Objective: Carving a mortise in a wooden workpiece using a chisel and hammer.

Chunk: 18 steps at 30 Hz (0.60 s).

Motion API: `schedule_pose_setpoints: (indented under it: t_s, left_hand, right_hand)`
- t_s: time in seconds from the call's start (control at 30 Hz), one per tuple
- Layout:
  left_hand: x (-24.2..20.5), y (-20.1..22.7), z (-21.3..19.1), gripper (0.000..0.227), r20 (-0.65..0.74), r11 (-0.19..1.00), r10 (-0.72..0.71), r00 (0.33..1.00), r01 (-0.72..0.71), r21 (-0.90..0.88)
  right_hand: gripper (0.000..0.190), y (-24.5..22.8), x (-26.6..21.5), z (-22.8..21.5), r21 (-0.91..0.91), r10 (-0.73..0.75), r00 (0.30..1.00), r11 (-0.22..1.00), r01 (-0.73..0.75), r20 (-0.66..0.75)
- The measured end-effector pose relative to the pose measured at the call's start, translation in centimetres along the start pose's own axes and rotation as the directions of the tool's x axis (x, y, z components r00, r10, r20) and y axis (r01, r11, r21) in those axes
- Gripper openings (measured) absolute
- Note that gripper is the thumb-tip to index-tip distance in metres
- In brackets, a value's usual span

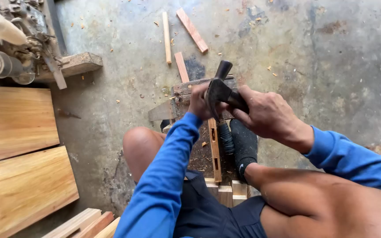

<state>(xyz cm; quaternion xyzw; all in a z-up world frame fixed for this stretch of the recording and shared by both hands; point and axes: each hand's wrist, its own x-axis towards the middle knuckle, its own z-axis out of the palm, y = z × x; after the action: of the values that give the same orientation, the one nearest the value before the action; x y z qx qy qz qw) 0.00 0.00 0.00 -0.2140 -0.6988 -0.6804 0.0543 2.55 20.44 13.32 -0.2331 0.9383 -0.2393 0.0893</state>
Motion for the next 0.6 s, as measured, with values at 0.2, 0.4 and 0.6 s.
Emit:
schedule_pose_setpoints:
  t_s: [0.2,0.4,0.6]
  left_hand:
    - [-4.7,1.8,2.1,0.028,-0.212,0.952,0.299,0.930,-0.305,0.004]
    - [3.2,-7.8,0.6,0.026,-0.415,0.973,-0.229,0.881,0.209,-0.094]
    - [9.6,-11.6,-1.0,0.028,-0.485,0.791,-0.606,0.630,0.544,-0.281]
  right_hand:
    - [0.024,0.9,-3.3,0.8,0.366,0.208,0.960,0.922,-0.129,-0.186]
    - [0.022,1.3,-3.7,-0.4,0.819,0.385,0.895,0.572,-0.039,-0.226]
    - [0.036,1.1,-3.7,-2.2,0.917,0.416,0.834,0.321,0.238,-0.362]
